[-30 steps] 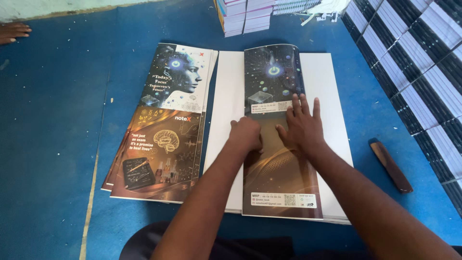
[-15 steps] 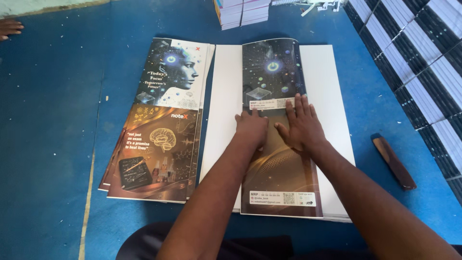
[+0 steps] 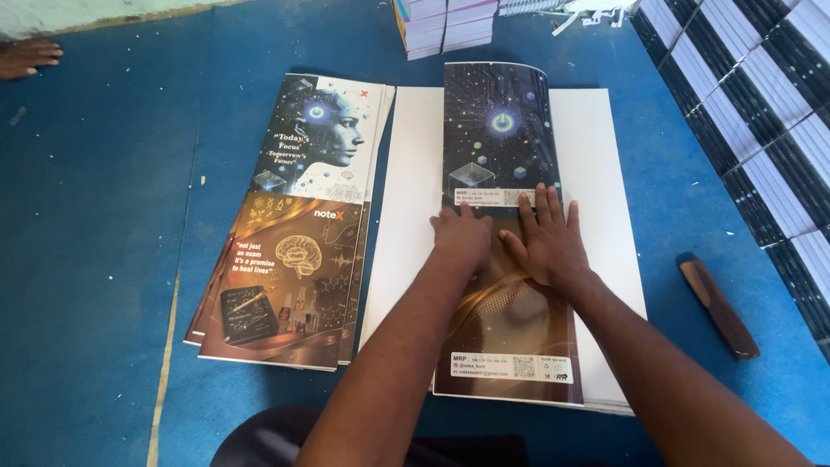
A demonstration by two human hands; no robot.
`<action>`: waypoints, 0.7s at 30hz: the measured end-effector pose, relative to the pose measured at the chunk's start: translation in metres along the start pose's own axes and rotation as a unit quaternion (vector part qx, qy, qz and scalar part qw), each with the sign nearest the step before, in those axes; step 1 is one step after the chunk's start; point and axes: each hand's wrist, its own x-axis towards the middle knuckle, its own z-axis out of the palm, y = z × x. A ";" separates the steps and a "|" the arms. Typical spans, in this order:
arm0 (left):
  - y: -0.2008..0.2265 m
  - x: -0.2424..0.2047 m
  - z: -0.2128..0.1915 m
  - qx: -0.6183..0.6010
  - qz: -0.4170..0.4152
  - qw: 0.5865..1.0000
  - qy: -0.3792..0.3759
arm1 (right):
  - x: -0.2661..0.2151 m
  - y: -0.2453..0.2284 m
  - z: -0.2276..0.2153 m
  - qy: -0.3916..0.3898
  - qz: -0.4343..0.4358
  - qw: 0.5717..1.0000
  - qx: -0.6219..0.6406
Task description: The person folds a printed cover sheet over a stack of blank pages and uses a wooden block to press the spine crease. The person repeats this process for multiple book units, aligning the cover and smoothing the fold.
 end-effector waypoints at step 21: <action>0.013 -0.009 -0.006 -0.012 -0.012 1.000 0.000 | -0.008 -0.007 -0.007 0.018 0.048 0.997 0.062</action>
